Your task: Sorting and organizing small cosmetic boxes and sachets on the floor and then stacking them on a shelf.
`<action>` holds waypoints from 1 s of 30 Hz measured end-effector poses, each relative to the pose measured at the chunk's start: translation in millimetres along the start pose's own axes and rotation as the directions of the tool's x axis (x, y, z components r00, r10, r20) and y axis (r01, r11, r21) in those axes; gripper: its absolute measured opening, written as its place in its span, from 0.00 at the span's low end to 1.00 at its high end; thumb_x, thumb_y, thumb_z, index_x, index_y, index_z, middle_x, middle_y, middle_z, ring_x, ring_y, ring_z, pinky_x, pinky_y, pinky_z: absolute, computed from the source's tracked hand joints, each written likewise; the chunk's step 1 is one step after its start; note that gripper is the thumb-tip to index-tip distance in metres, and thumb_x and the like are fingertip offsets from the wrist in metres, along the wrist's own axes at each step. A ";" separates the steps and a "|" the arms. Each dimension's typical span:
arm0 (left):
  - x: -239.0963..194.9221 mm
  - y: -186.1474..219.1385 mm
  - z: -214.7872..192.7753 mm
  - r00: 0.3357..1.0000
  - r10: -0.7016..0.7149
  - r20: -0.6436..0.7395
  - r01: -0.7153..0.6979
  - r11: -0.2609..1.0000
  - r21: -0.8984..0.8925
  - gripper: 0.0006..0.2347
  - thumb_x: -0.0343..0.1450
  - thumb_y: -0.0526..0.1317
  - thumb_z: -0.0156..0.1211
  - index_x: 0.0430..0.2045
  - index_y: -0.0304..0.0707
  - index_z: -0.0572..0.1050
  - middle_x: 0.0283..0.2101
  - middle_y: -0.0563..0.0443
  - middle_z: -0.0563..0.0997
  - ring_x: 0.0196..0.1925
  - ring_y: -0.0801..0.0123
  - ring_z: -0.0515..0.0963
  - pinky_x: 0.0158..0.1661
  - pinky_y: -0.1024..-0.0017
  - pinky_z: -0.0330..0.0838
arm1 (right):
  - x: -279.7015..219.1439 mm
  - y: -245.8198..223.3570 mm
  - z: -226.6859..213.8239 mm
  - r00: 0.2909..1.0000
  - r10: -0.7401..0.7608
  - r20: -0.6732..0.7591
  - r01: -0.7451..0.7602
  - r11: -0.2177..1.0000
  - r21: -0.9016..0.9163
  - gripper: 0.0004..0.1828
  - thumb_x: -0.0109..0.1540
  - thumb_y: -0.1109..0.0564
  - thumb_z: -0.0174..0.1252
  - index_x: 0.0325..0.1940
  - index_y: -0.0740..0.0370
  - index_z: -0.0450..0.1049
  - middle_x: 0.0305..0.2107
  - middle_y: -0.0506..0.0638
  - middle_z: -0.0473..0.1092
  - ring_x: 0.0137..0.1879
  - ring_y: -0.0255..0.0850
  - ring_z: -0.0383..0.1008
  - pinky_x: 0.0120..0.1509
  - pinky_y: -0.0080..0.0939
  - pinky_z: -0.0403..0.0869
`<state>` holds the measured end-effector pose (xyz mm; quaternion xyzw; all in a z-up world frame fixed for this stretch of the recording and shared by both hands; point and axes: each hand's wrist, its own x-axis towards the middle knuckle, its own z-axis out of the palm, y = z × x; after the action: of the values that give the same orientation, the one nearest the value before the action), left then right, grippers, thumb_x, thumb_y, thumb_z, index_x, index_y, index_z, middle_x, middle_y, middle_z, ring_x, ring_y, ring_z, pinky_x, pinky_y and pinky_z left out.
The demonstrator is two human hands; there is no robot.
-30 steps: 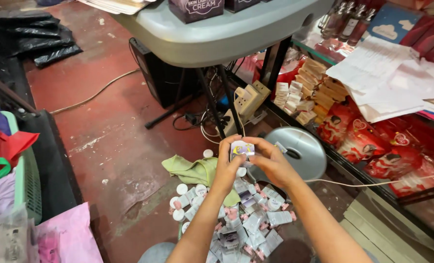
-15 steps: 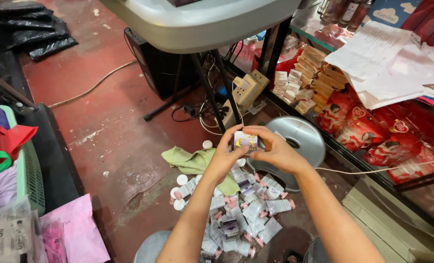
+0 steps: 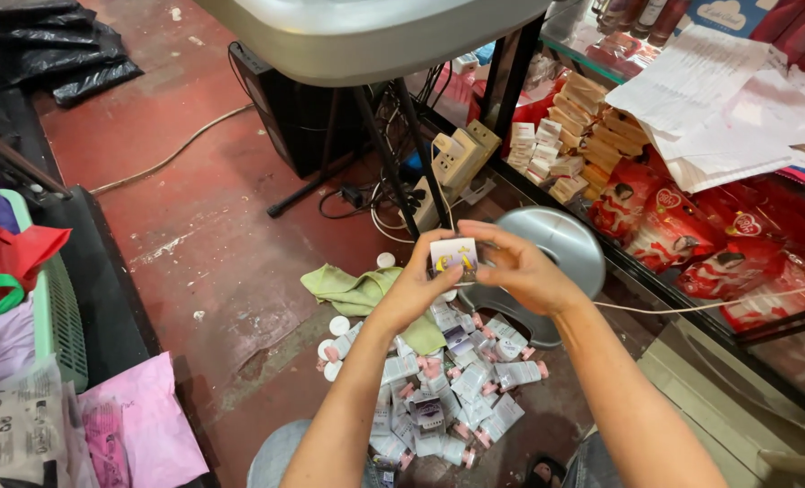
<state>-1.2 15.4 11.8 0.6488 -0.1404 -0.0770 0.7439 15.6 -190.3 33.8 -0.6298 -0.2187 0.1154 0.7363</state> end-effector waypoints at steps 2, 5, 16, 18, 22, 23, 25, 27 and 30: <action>1.8 -3.5 -3.5 1.000 0.024 -0.004 -0.023 0.999 0.031 0.24 0.71 0.41 0.66 0.62 0.47 0.65 0.61 0.41 0.68 0.62 0.59 0.65 0.61 0.58 0.67 | 2.9 4.0 -2.4 1.000 -0.010 -0.004 0.010 0.999 -0.033 0.33 0.56 0.66 0.66 0.66 0.68 0.69 0.67 0.55 0.60 0.66 0.43 0.69 0.66 0.42 0.73; 2.9 -9.8 -5.3 0.998 0.060 -0.007 -0.059 0.994 0.090 0.23 0.71 0.40 0.66 0.61 0.47 0.66 0.60 0.42 0.70 0.64 0.61 0.65 0.63 0.57 0.63 | 4.3 6.9 -3.1 1.000 -0.018 0.012 0.019 0.994 -0.106 0.34 0.55 0.68 0.67 0.66 0.67 0.69 0.66 0.55 0.60 0.64 0.45 0.71 0.63 0.42 0.75; 0.0 -3.4 -5.8 0.998 0.047 0.045 -0.055 0.973 0.224 0.27 0.66 0.41 0.71 0.60 0.50 0.68 0.56 0.36 0.76 0.62 0.51 0.72 0.61 0.54 0.65 | 9.8 26.4 -3.2 0.999 -0.034 -0.001 0.034 0.989 -0.144 0.31 0.53 0.72 0.69 0.59 0.68 0.70 0.61 0.54 0.62 0.60 0.44 0.73 0.59 0.38 0.77; 1.4 -5.5 -3.1 0.996 0.088 0.024 -0.091 0.967 0.238 0.27 0.63 0.40 0.73 0.58 0.50 0.70 0.55 0.38 0.77 0.60 0.55 0.73 0.60 0.55 0.66 | 7.9 20.3 -0.8 0.999 -0.025 0.024 0.029 0.980 -0.196 0.31 0.53 0.71 0.68 0.60 0.66 0.69 0.62 0.54 0.60 0.60 0.47 0.73 0.61 0.42 0.76; 2.8 -12.0 3.4 0.994 0.103 0.021 -0.105 0.961 0.255 0.27 0.63 0.41 0.73 0.58 0.50 0.70 0.55 0.38 0.78 0.60 0.52 0.74 0.59 0.55 0.67 | 4.8 12.4 -4.8 0.998 -0.024 0.065 0.041 0.958 -0.284 0.31 0.53 0.71 0.68 0.60 0.66 0.68 0.62 0.56 0.60 0.63 0.48 0.71 0.61 0.45 0.75; 3.5 -15.9 7.0 0.995 0.087 -0.051 -0.069 0.960 0.273 0.29 0.63 0.43 0.74 0.60 0.54 0.69 0.57 0.35 0.77 0.62 0.46 0.73 0.61 0.54 0.67 | 2.3 8.9 -5.0 0.999 -0.016 0.044 0.028 0.954 -0.298 0.31 0.54 0.70 0.68 0.61 0.65 0.70 0.63 0.56 0.61 0.65 0.46 0.68 0.64 0.46 0.72; 8.9 -26.3 16.5 0.991 0.067 -0.120 -0.030 0.958 0.286 0.31 0.62 0.46 0.75 0.61 0.58 0.68 0.59 0.33 0.75 0.65 0.40 0.72 0.62 0.52 0.67 | -1.0 12.0 -10.2 1.000 -0.005 0.018 0.011 0.950 -0.312 0.31 0.54 0.68 0.68 0.62 0.64 0.72 0.64 0.56 0.63 0.67 0.44 0.65 0.68 0.46 0.69; 23.0 -39.1 30.7 0.983 0.010 -0.186 0.043 0.959 0.280 0.33 0.64 0.49 0.71 0.64 0.53 0.63 0.64 0.27 0.68 0.68 0.36 0.66 0.65 0.49 0.63 | -2.9 24.2 -24.3 0.974 0.126 -0.186 -0.160 0.970 -0.180 0.34 0.54 0.69 0.65 0.65 0.58 0.73 0.63 0.49 0.63 0.62 0.37 0.68 0.64 0.40 0.74; 51.7 -66.3 58.4 0.962 -0.113 -0.250 0.154 0.976 0.152 0.34 0.70 0.49 0.63 0.71 0.45 0.52 0.65 0.17 0.56 0.68 0.24 0.60 0.59 0.48 0.73 | 1.0 53.6 -61.4 0.856 0.300 -0.420 -0.338 0.941 -0.017 0.32 0.57 0.65 0.62 0.66 0.53 0.72 0.59 0.50 0.63 0.54 0.43 0.72 0.58 0.46 0.79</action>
<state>34.2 -64.8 -41.0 0.7225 -0.0113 -0.0358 0.6903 50.8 -234.1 -25.3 -0.7000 0.0438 0.0906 0.7070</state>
